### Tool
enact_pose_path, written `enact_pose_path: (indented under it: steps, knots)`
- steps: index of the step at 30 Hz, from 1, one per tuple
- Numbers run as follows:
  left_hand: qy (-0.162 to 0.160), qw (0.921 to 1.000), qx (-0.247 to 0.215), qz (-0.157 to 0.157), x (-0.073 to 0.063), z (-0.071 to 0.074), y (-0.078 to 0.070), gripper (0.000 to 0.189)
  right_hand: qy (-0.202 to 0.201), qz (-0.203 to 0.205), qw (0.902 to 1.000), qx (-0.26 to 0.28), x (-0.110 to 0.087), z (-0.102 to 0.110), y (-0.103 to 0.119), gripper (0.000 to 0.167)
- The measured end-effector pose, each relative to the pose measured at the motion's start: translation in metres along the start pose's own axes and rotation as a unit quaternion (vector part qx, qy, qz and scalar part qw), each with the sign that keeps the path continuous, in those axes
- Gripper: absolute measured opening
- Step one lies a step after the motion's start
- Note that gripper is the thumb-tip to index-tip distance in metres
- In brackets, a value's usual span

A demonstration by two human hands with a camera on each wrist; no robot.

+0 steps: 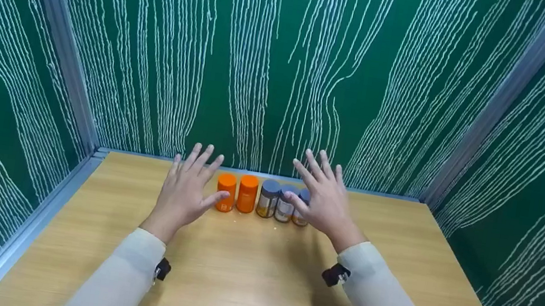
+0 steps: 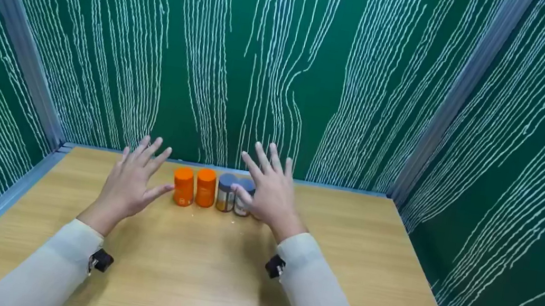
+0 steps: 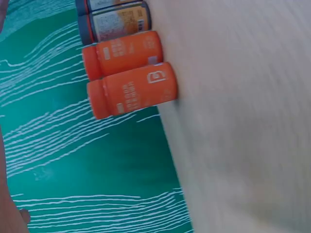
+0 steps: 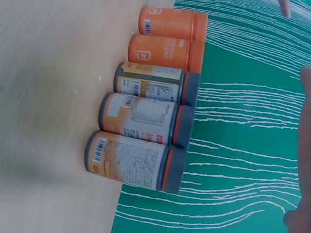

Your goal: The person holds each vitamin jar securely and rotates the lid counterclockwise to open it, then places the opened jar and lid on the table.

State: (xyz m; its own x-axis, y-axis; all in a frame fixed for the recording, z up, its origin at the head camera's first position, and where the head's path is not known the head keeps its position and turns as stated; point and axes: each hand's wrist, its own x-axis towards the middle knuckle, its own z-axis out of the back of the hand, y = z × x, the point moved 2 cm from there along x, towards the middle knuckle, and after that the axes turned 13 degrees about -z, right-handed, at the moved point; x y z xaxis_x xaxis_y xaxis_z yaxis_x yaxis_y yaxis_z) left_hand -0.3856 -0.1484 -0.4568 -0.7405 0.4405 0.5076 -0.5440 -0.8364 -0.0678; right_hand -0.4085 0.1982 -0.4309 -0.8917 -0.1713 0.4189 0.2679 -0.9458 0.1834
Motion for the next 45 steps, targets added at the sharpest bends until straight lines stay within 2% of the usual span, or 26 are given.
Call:
enact_pose_path:
  steps: [7, 12, 14, 16, 20, 24, 29, 34, 37, 45]
  knots:
    - [0.01, 0.9956, -0.083, 0.043, -0.006, -0.022, 0.013, 0.098, 0.024, 0.008, 0.9992, 0.032, -0.005, -0.017, 0.009, 0.08]
    - [0.01, 0.984, -0.153, 0.091, -0.009, -0.037, 0.023, 0.094, 0.044, 0.01, 0.9957, 0.082, -0.009, -0.028, 0.021, 0.078]
    - [0.009, 0.9749, -0.191, 0.115, -0.009, -0.043, 0.025, 0.093, 0.049, 0.01, 0.9942, 0.095, -0.009, -0.033, 0.026, 0.078]
    - [0.011, 0.9626, -0.23, 0.143, -0.008, -0.049, 0.027, 0.092, 0.054, 0.009, 0.9921, 0.113, -0.01, -0.037, 0.032, 0.078]
    - [0.013, 0.9291, -0.305, 0.208, -0.007, -0.062, 0.029, 0.095, 0.068, -0.013, 0.9843, 0.163, -0.011, -0.045, 0.042, 0.077]
    - [0.021, 0.8979, -0.356, 0.258, -0.004, -0.075, 0.028, 0.099, 0.091, -0.044, 0.974, 0.203, -0.014, -0.055, 0.051, 0.075]
    - [0.017, 0.8782, -0.383, 0.286, 0.002, -0.088, 0.026, 0.101, 0.114, -0.048, 0.9646, 0.233, -0.018, -0.064, 0.064, 0.078]
    - [0.006, 0.866, -0.406, 0.293, 0.01, -0.096, 0.021, 0.1, 0.126, -0.06, 0.954, 0.265, -0.021, -0.07, 0.073, 0.079]
    - [0.002, 0.8653, -0.412, 0.286, 0.014, -0.1, 0.021, 0.099, 0.135, -0.068, 0.9476, 0.281, -0.02, -0.073, 0.078, 0.079]
    - [-0.004, 0.8555, -0.427, 0.293, 0.019, -0.109, 0.019, 0.104, 0.16, -0.092, 0.9313, 0.314, -0.016, -0.079, 0.088, 0.081]
